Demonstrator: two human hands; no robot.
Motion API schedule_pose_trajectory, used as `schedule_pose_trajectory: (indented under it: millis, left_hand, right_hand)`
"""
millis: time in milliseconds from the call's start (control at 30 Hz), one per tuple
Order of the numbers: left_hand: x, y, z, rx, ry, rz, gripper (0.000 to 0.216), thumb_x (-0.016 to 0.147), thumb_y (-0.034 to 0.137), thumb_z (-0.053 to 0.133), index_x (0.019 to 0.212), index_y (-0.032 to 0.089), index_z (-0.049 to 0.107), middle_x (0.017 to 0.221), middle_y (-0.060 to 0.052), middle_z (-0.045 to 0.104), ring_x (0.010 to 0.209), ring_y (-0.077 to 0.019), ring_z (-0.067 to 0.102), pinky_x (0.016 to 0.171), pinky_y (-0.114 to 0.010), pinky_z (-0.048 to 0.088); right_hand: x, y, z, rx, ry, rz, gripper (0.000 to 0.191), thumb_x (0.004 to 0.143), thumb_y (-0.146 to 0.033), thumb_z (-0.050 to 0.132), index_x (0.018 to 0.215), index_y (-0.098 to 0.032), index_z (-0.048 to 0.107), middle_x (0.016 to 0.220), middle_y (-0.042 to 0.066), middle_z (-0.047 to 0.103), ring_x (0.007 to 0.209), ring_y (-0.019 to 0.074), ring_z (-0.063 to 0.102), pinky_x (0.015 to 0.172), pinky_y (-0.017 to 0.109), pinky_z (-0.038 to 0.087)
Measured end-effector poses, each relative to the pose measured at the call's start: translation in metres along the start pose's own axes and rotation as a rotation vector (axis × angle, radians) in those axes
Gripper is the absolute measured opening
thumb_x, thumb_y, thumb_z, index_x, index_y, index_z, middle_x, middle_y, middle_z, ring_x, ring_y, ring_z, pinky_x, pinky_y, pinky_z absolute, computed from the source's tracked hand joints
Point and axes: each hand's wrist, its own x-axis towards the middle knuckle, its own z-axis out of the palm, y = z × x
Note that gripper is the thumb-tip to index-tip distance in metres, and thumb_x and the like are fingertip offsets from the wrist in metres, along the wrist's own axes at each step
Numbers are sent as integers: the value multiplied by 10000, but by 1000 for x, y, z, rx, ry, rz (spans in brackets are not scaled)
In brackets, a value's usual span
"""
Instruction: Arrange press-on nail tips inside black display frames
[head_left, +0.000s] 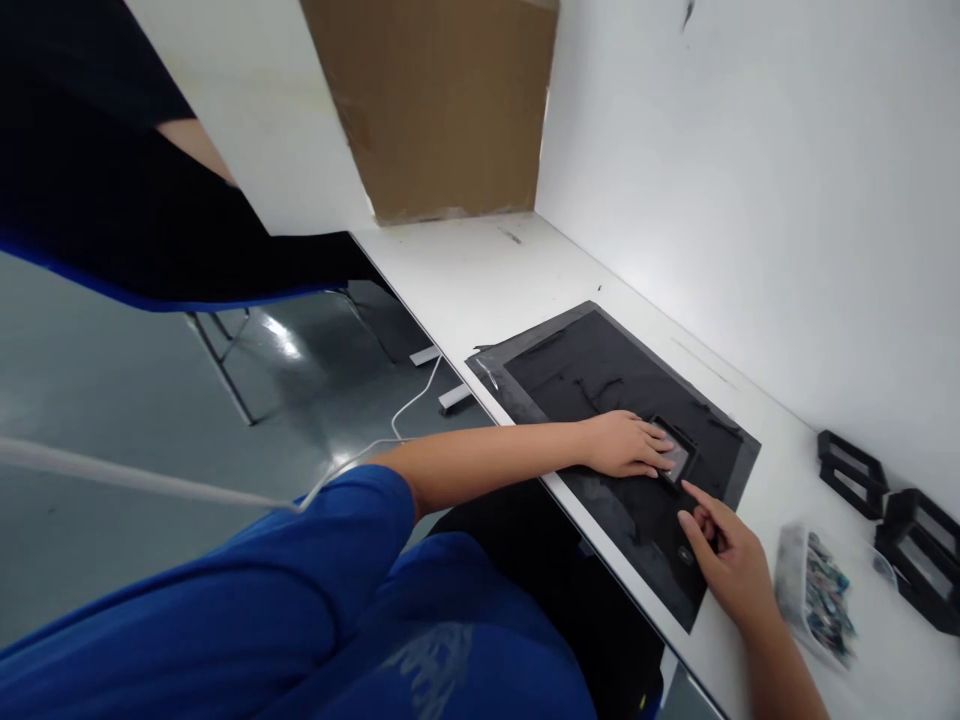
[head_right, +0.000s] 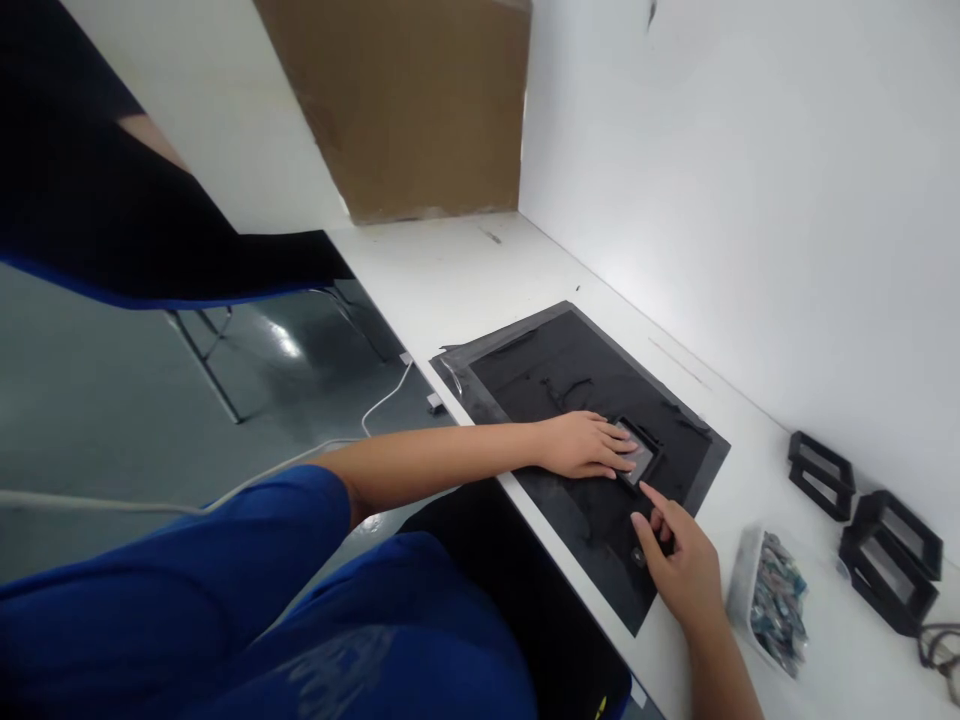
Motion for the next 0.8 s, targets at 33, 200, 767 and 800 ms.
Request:
schedule_pose_trajectory:
  millis: [33, 200, 767, 800]
  left_hand:
    - [0, 1, 1, -2, 8, -8, 415, 1020, 402, 400, 1343, 277, 630, 1482, -57, 574, 1402, -241, 523, 1077, -404, 496]
    - [1, 8, 3, -23, 13, -37, 428, 1017, 401, 395, 1360, 268, 615, 1507, -64, 547, 1427, -265, 492, 1132, -480, 466]
    - [16, 18, 16, -44, -77, -52, 476, 1017, 346, 353, 1460, 251, 499, 1588, -6, 439, 1502, -195, 387, 1246, -498, 326]
    - [16, 18, 16, -41, -83, -57, 478, 1017, 347, 351, 1461, 245, 497, 1592, -6, 432, 1506, -197, 379, 1246, -505, 322]
  right_hand:
    - [1, -1, 1, -12, 5, -3, 495, 967, -541, 514, 1330, -229, 643, 732, -3, 591, 623, 121, 530, 642, 251, 508]
    - [3, -9, 10, -49, 24, -25, 406, 984, -525, 497, 1215, -288, 733, 777, 18, 645, 638, 114, 578, 584, 229, 442]
    - [7, 2, 14, 44, 33, 181, 461, 919, -640, 509, 866, -214, 677, 619, -2, 619, 510, 127, 540, 497, 236, 416]
    - [8, 1, 14, 47, 15, 179, 466, 920, -647, 498, 858, -217, 666, 600, -9, 601, 501, 126, 529, 494, 237, 410]
